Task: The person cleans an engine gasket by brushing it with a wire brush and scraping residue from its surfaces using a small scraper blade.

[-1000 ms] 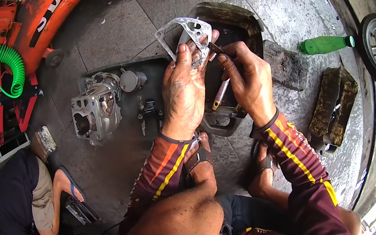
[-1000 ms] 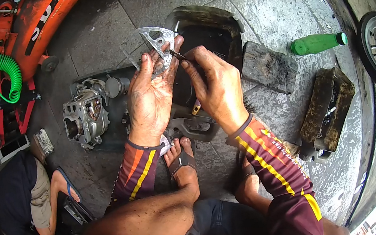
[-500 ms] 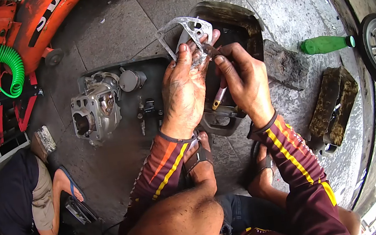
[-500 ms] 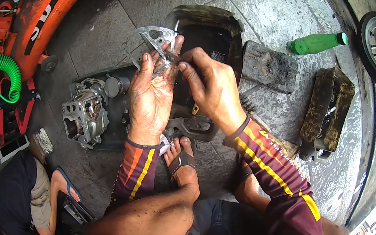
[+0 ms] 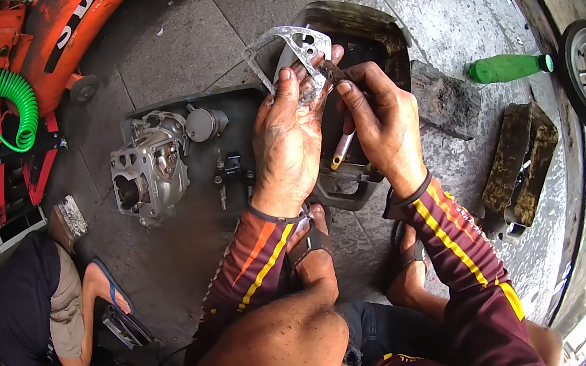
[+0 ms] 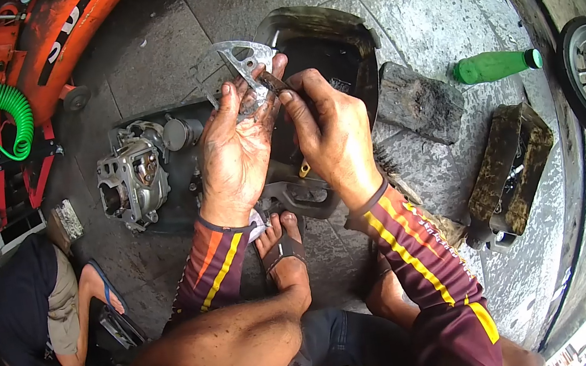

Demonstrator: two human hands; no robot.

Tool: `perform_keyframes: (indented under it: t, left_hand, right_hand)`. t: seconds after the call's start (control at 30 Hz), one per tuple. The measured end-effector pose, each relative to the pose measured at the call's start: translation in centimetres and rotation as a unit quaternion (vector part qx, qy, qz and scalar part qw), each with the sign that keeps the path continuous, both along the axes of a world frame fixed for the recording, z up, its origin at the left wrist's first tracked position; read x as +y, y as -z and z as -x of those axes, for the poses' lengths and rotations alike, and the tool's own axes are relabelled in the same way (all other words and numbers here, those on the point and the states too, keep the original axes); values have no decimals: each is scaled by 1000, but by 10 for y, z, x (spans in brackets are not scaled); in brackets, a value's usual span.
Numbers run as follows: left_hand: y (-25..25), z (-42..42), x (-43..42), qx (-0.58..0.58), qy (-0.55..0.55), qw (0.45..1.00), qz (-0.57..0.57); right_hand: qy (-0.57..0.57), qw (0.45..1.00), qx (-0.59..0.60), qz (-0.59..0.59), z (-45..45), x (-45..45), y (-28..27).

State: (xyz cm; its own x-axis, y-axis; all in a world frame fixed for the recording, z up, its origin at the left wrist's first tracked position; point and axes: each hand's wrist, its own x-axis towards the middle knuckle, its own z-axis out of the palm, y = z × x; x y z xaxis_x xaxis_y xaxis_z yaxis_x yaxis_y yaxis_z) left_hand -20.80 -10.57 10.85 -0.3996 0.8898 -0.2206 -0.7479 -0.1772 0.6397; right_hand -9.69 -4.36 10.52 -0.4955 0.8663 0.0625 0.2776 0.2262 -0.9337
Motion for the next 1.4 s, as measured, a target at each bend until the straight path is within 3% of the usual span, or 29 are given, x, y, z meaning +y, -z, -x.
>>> perform_keyframes:
  t: [0.33,0.87,1.4]
  left_hand:
    - [0,0,-1,-1,8,1000,7]
    - [-1,-1,-2,28,26,999,3]
    - [0,-2,-4,40,11,999,11]
  right_hand:
    - [4,999,18,50,2,1,-7]
    - [-16,999,-1,-28,3,-1,-1]
    - [-19,1000,-25,-3,1,1,-3]
